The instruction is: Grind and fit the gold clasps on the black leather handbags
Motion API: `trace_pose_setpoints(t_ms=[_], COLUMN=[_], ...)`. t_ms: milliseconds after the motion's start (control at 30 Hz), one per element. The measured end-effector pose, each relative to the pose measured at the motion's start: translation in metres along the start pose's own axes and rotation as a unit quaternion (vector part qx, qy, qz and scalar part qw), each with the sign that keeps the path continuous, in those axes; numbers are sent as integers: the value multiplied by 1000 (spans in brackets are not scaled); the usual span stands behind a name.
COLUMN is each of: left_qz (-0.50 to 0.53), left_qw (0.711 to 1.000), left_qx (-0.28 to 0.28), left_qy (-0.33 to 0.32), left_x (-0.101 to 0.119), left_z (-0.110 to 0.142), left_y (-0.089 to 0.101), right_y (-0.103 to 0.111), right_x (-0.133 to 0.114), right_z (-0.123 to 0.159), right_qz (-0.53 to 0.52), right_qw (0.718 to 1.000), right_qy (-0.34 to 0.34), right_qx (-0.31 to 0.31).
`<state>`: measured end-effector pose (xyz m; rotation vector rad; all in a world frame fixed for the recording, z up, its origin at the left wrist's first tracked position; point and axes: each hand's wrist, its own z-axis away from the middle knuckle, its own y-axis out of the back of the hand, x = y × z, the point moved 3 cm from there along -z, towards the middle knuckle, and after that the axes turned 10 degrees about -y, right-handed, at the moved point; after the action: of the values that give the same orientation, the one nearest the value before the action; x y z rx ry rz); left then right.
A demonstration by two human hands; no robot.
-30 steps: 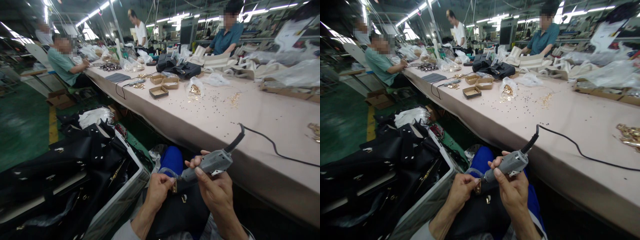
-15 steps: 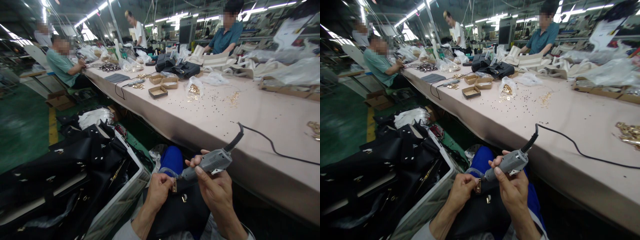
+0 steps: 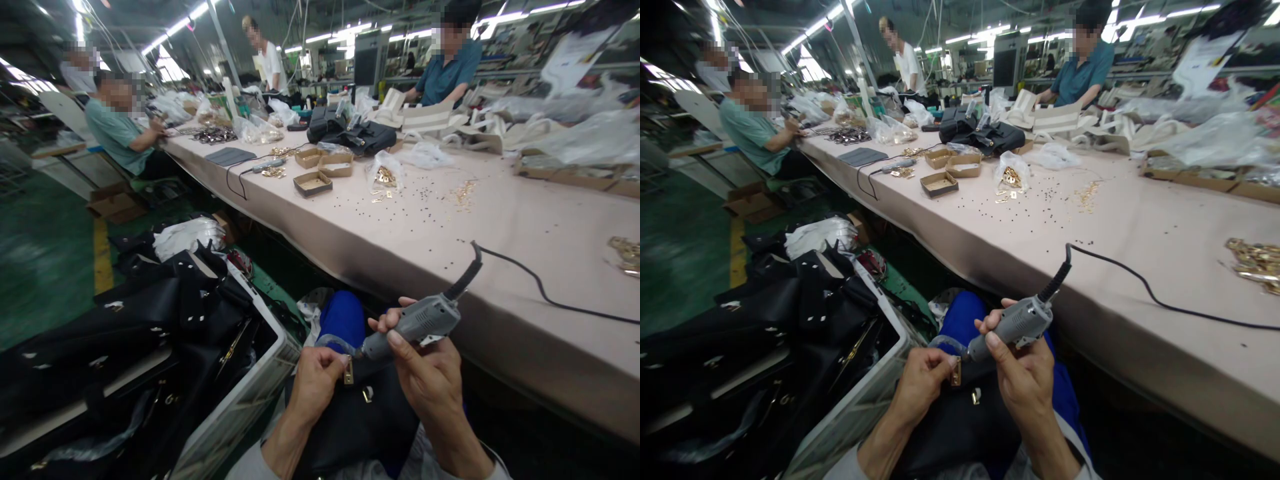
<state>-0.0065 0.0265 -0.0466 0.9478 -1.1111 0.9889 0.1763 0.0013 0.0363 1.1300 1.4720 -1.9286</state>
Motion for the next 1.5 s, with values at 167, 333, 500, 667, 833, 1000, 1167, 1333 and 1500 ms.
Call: trace_pose_setpoints(t_ms=[167,333,500,667,833,1000,1167,1333,1500], left_qz=[4,-14,-31,3,42,63,84,108,128], left_qw=[1000,1000,999,1000,999,997,995,991,987], left_qx=[-13,-16,-11,5,25,37,49,61,59], left_qy=[-9,-13,-22,-18,-7,3,16,41,79], left_x=[2,6,5,0,-8,-10,0,11,10], left_z=[0,0,-1,-1,-4,-3,-1,-1,-1], left_y=[-1,-1,0,1,2,2,3,1,1], right_y=[0,-1,-1,0,2,3,3,2,4], right_x=[0,0,0,3,6,9,9,9,11], right_z=[1,1,-1,-2,-1,-1,-2,-3,-6], right_qz=[-5,-14,-24,-45,-60,-67,-70,-87,-100], right_qw=[1000,1000,999,998,997,996,995,993,990], right_qy=[-5,-4,-5,-15,-25,-26,-24,-37,-50], right_qx=[13,15,31,51,52,51,61,69,82])
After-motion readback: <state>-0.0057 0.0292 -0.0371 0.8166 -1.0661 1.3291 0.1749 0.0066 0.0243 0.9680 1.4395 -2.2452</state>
